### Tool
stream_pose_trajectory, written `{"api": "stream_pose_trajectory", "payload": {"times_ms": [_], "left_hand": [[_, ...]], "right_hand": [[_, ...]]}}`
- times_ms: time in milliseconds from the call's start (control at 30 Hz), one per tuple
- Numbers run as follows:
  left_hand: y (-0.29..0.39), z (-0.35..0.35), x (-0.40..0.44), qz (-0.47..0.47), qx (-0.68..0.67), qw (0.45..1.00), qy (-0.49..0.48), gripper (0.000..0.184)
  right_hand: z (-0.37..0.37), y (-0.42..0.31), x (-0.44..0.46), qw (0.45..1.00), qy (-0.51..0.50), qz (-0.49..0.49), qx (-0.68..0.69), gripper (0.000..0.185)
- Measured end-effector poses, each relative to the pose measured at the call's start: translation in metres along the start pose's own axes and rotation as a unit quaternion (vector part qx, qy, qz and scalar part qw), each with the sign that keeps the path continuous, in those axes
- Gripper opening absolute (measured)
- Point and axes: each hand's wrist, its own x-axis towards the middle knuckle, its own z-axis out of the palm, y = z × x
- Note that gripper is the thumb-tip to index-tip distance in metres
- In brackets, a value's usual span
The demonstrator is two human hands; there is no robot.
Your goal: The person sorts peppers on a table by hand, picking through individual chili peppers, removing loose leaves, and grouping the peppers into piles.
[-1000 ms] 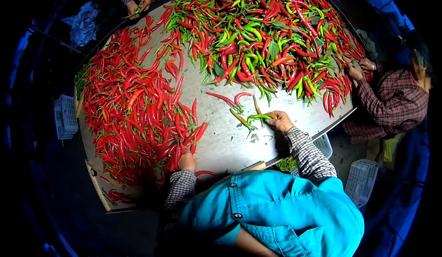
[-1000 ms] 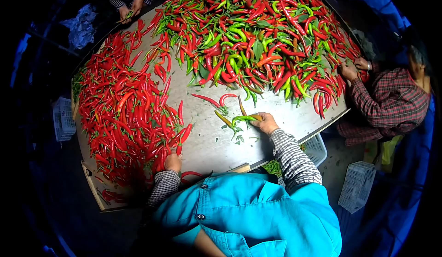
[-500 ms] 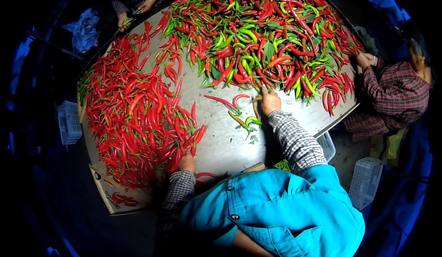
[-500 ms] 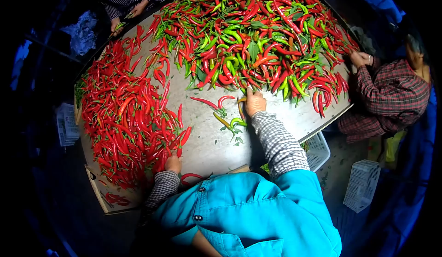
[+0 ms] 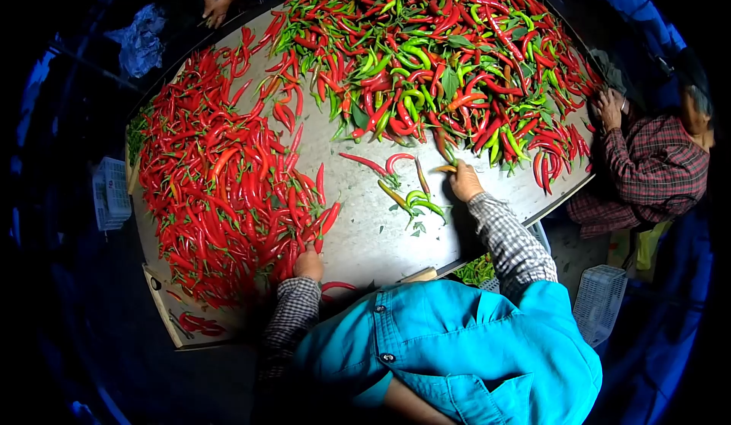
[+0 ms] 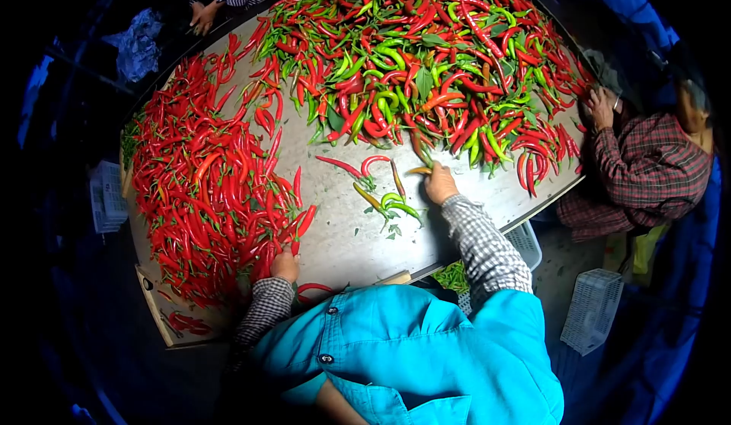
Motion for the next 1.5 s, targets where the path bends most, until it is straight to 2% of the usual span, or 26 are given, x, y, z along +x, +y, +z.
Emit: {"api": "stream_pose_trajectory", "payload": {"times_ms": [67, 100, 133, 200, 267, 333, 433, 467, 533, 600, 667, 700, 933, 1000, 1067, 1133, 1167, 1200, 1300, 1500], "left_hand": [[0.0, -0.001, -0.001, 0.0, -0.004, 1.0, -0.008, 0.048], [0.0, -0.001, 0.0, 0.001, -0.003, 1.0, -0.008, 0.048], [-0.001, 0.0, 0.001, 0.004, -0.001, 1.0, -0.008, 0.048], [-0.002, 0.001, 0.002, 0.01, 0.005, 1.0, -0.009, 0.048], [-0.001, 0.001, 0.002, 0.01, 0.009, 1.0, -0.011, 0.048], [-0.003, 0.004, 0.004, 0.014, 0.015, 1.0, -0.01, 0.048], [-0.003, 0.002, 0.004, 0.015, 0.018, 1.0, -0.01, 0.047], [-0.003, 0.002, 0.003, 0.016, 0.015, 1.0, -0.013, 0.047], [-0.003, 0.002, 0.005, 0.012, 0.018, 1.0, -0.016, 0.047], [-0.002, 0.001, 0.005, 0.008, 0.016, 1.0, -0.02, 0.046], [-0.001, 0.0, 0.001, 0.016, -0.002, 1.0, -0.011, 0.045], [-0.002, 0.0, 0.001, 0.019, -0.003, 1.0, -0.011, 0.045], [0.004, -0.008, -0.003, 0.014, -0.002, 1.0, -0.028, 0.048], [0.005, -0.01, -0.004, 0.011, -0.007, 0.999, -0.033, 0.048], [0.002, -0.007, -0.002, 0.013, -0.006, 0.999, -0.03, 0.048], [-0.002, -0.001, 0.002, 0.012, -0.005, 1.0, -0.027, 0.048], [-0.003, 0.002, 0.004, 0.015, 0.004, 0.999, -0.035, 0.047], [-0.004, 0.003, 0.006, 0.019, 0.014, 0.999, -0.041, 0.046], [-0.004, 0.0, 0.005, 0.015, 0.016, 0.999, -0.034, 0.045], [0.0, -0.005, 0.001, 0.025, -0.003, 1.0, -0.019, 0.047]], "right_hand": [[-0.013, 0.005, -0.014, 0.983, -0.032, 0.112, 0.143, 0.033], [-0.015, 0.005, -0.019, 0.938, -0.05, 0.183, 0.291, 0.027], [-0.014, 0.002, -0.022, 0.937, -0.049, 0.185, 0.292, 0.027], [-0.004, -0.01, -0.026, 0.894, -0.057, 0.176, 0.409, 0.027], [0.01, -0.028, -0.022, 0.958, -0.013, 0.056, 0.281, 0.03], [0.001, -0.063, -0.013, 0.99, -0.035, 0.028, 0.136, 0.036], [-0.013, -0.094, -0.007, 0.99, -0.134, -0.028, 0.043, 0.049], [-0.01, -0.095, -0.008, 0.99, -0.134, -0.028, 0.043, 0.049], [-0.006, -0.093, -0.009, 0.99, -0.128, -0.049, -0.04, 0.058], [-0.004, -0.085, -0.012, 0.988, -0.133, -0.066, -0.027, 0.058], [0.002, -0.077, -0.016, 0.982, -0.108, -0.158, 0.006, 0.054], [0.0, -0.079, -0.019, 0.973, -0.141, -0.182, 0.001, 0.052], [0.011, -0.08, -0.014, 0.979, -0.137, -0.137, -0.066, 0.038], [0.007, -0.071, -0.011, 0.978, -0.157, -0.095, 0.093, 0.035], [-0.001, -0.061, -0.016, 0.979, -0.109, -0.055, 0.162, 0.036], [-0.021, -0.061, -0.016, 0.99, -0.008, -0.071, 0.117, 0.033], [-0.037, -0.065, -0.019, 0.997, 0.041, -0.061, 0.036, 0.032], [-0.048, -0.07, -0.016, 0.998, 0.04, -0.037, -0.027, 0.032], [-0.039, -0.054, 0.011, 0.984, -0.004, -0.07, -0.163, 0.023], [-0.026, -0.049, 0.04, 0.959, -0.083, -0.146, -0.227, 0.018]]}}
